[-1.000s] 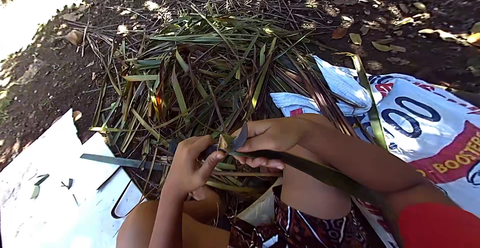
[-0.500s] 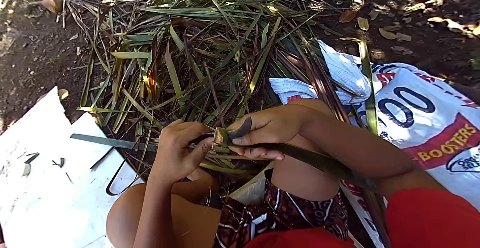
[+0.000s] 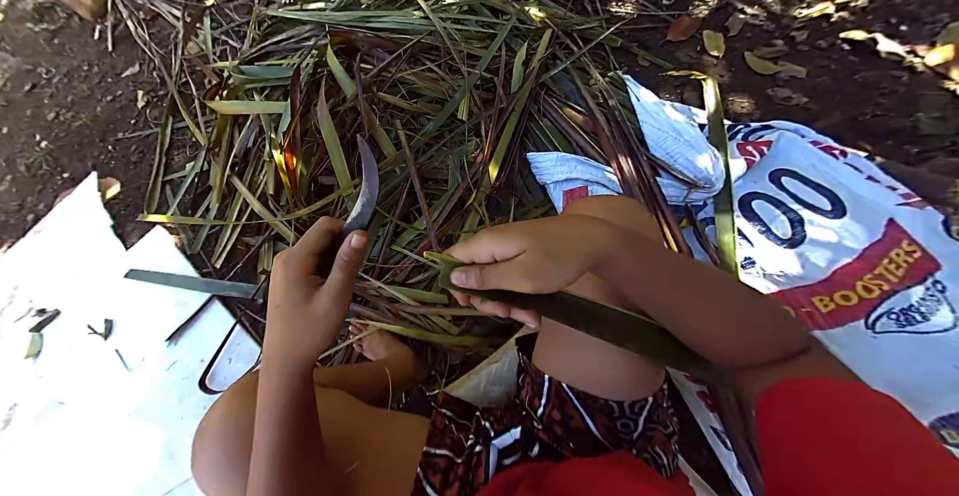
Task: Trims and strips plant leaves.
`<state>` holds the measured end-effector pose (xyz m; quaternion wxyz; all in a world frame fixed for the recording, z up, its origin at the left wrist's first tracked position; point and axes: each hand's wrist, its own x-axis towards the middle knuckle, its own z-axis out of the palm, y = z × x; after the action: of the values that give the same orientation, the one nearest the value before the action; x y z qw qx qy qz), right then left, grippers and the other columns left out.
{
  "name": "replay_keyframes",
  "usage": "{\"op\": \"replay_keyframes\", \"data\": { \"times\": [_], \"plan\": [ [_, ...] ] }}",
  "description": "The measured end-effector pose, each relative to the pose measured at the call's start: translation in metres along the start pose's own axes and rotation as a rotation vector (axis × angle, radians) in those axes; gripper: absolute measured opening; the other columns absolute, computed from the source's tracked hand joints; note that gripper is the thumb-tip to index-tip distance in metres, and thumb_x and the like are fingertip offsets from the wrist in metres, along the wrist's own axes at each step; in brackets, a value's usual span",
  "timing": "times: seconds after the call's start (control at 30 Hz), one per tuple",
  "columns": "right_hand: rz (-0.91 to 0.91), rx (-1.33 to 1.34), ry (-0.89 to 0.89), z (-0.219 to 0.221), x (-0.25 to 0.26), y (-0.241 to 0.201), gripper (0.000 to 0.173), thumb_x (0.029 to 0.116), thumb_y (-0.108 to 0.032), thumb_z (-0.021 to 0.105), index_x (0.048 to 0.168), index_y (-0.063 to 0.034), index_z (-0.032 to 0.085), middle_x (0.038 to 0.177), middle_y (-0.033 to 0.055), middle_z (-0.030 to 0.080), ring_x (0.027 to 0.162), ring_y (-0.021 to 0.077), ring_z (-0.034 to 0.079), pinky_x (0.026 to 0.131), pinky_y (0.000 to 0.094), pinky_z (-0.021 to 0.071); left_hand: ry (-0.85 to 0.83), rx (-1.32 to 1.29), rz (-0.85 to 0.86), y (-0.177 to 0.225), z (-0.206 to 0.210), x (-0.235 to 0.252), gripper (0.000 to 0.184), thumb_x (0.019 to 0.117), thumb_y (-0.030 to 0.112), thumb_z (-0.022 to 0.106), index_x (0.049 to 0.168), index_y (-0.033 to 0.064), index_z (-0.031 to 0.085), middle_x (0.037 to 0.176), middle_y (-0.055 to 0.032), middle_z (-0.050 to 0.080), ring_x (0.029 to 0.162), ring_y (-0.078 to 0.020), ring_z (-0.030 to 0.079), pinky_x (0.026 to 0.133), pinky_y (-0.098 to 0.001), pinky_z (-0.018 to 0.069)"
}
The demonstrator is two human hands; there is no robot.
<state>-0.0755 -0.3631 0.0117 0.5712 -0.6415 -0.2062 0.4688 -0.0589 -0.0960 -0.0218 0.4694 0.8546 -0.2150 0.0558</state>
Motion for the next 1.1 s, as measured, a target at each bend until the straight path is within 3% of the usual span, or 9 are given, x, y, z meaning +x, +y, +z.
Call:
{"op": "replay_keyframes", "data": {
  "times": [0.07,0.2,0.33,0.5,0.6,0.73,0.87,1.1],
  "plan": [
    [-0.018,0.038,-0.013,-0.003,-0.001,0.004,0.031,0.1124,-0.018,0.028,0.1,-0.0037,0.052,0.067,-0.0039,0.054,0.049,-0.0022,0.054,0.05,0.013,0.0503,-0.074,-0.057,0.101,-0.001,0.002,-0.002,0.042,0.1031,0.057,0.046,0.085,0.0199,0.054,0.061,0.0143,0.046,0.052,0.0072,0.046,0.048,-0.0108,0.0388],
    [-0.079,0.204,-0.051,-0.004,-0.004,0.011,0.03,0.11,-0.015,0.028,0.095,-0.0053,0.053,0.062,-0.0057,0.053,0.046,-0.0027,0.054,0.046,0.0125,0.0502,-0.252,0.059,0.341,0.001,0.022,-0.007,0.06,0.1054,0.061,0.035,0.076,0.0111,0.053,0.059,0.0053,0.043,0.053,0.0022,0.043,0.049,-0.0158,0.0352],
    [-0.127,0.327,-0.109,-0.003,-0.004,0.013,0.032,0.1039,-0.01,0.028,0.088,-0.0079,0.055,0.058,-0.0062,0.055,0.043,-0.0025,0.054,0.041,0.0127,0.0487,-0.349,0.075,0.395,0.001,0.032,-0.007,0.066,0.1067,0.06,0.028,0.075,0.0087,0.056,0.057,0.002,0.044,0.053,-0.0016,0.045,0.048,-0.0186,0.036],
    [-0.16,0.372,-0.155,-0.002,-0.004,0.016,0.029,0.1036,-0.009,0.028,0.09,-0.0081,0.054,0.058,-0.0076,0.052,0.042,-0.0037,0.052,0.04,0.0116,0.0473,-0.383,-0.008,0.404,0.002,0.036,-0.009,0.066,0.108,0.058,0.025,0.075,0.0085,0.053,0.057,0.0012,0.041,0.052,-0.0009,0.044,0.048,-0.0169,0.0343],
    [-0.151,0.349,-0.134,-0.003,-0.005,0.018,0.029,0.1043,-0.011,0.03,0.088,-0.0088,0.054,0.057,-0.0085,0.05,0.041,-0.0049,0.05,0.04,0.0106,0.0457,-0.28,0.027,0.458,-0.004,0.051,-0.009,0.067,0.1082,0.058,0.021,0.072,0.0095,0.05,0.055,-0.0005,0.041,0.05,-0.0046,0.045,0.046,-0.0197,0.0358],
    [-0.189,0.297,-0.175,-0.006,-0.005,0.02,0.027,0.1019,-0.011,0.031,0.086,-0.0116,0.052,0.055,-0.0106,0.048,0.039,-0.0064,0.047,0.038,0.01,0.0437,-0.021,0.181,0.672,-0.013,0.066,0.005,0.068,0.108,0.056,0.022,0.065,0.0101,0.046,0.051,-0.0022,0.041,0.045,-0.0124,0.046,0.043,-0.026,0.0362],
    [-0.29,0.291,-0.236,-0.011,-0.001,0.023,0.025,0.1053,-0.019,0.032,0.091,-0.0193,0.052,0.063,-0.0147,0.047,0.042,-0.0091,0.043,0.038,0.0078,0.0385,0.174,0.285,0.844,-0.012,0.063,0.028,0.067,0.1076,0.057,0.026,0.064,0.0092,0.045,0.05,-0.0029,0.04,0.043,-0.0154,0.045,0.043,-0.0272,0.0362],
    [-0.336,0.372,-0.263,-0.024,0.004,0.017,0.025,0.1052,-0.022,0.035,0.088,-0.0217,0.053,0.062,-0.016,0.045,0.041,-0.0106,0.038,0.038,0.0065,0.0344,0.356,0.518,0.9,-0.021,0.053,0.051,0.068,0.1071,0.06,0.026,0.066,0.0099,0.046,0.052,-0.0032,0.041,0.045,-0.0169,0.044,0.045,-0.0287,0.0358]
  ]
}}
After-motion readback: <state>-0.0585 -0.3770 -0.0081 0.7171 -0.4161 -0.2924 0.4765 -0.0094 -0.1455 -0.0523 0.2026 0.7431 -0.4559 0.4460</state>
